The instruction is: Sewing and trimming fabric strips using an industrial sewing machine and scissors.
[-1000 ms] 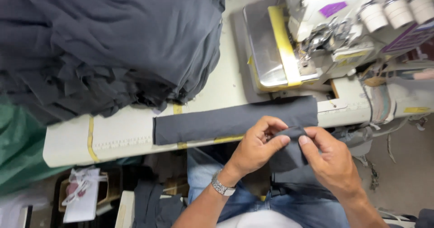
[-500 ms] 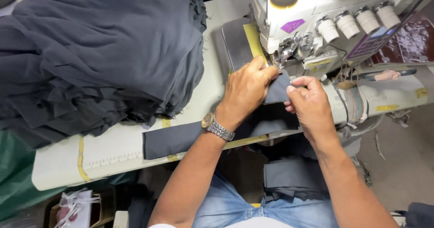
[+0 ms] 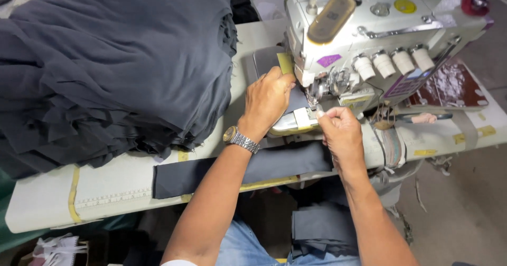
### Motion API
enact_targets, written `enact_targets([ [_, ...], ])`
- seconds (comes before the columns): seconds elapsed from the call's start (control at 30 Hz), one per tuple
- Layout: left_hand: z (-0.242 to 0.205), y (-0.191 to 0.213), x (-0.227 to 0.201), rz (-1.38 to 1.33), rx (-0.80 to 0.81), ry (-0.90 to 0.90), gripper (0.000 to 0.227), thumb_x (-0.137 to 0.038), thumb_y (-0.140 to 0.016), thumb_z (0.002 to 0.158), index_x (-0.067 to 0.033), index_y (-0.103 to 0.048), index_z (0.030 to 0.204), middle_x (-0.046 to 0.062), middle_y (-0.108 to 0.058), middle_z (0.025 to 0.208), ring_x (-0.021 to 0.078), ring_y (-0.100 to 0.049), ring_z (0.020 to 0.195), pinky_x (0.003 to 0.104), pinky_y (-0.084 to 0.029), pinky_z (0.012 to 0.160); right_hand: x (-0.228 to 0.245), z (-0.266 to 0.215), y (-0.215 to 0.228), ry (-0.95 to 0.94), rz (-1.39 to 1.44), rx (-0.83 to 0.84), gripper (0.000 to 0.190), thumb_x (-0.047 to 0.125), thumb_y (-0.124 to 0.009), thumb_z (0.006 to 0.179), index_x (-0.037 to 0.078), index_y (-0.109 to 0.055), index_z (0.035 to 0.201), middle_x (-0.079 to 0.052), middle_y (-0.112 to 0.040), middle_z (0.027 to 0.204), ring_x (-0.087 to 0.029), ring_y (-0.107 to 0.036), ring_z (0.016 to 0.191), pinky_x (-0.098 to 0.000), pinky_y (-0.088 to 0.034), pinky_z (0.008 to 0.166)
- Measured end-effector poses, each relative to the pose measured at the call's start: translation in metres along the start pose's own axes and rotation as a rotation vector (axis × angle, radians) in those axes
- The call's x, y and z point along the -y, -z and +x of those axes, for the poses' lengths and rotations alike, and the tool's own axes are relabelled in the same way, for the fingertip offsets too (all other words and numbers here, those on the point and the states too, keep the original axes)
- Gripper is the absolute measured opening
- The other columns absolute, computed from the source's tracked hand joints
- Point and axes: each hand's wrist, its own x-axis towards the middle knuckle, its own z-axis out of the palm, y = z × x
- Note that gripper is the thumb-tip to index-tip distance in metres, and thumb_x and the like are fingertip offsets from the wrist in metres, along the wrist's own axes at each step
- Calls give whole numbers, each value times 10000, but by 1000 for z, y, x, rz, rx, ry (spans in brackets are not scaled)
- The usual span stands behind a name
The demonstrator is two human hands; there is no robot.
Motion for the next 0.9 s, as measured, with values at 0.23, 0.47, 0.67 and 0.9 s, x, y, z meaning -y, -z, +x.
enact_targets([
  [0.23,25,-10,14,6,35,222,139,-245,-580,975,-136,-667,968,87,-596,891,388,-713,800,526,-596,683,3,-5,-3,-47,14,-24,125,149,-703,929,81,-619,990,-57,-519,519,-93,-482,438,-213,-433,422],
  [0.47,6,3,41,-30,-41,304,159,-270,-520,1017,-137,-562,943,98,-568,920,420,-706,799,570,-578,665,-10,-38,25,-33,-104,73,248,149,-633,1035,-6,-571,1217,-111,-605,700,-142,-621,617,-298,-579,607],
  [0.67,-39,35,43,-476,-109,245,80,-139,-450,1030,-91,-509,1003,116,-648,874,359,-598,758,437,-444,701,7,-81,59,-150,-265,161,186,106,-638,994,-6,-692,1133,-120,-660,892,-208,-679,773,-294,-587,794],
  [0.9,-61,60,3,-735,108,582,394,-320,-775,843,-130,-658,1168,27,-730,1245,222,-650,1295,318,-498,1045,4,-33,183,555,-884,-321,122,50,-645,1215,-37,-727,1241,-209,-745,1202,-408,-685,1070,-491,-515,955],
])
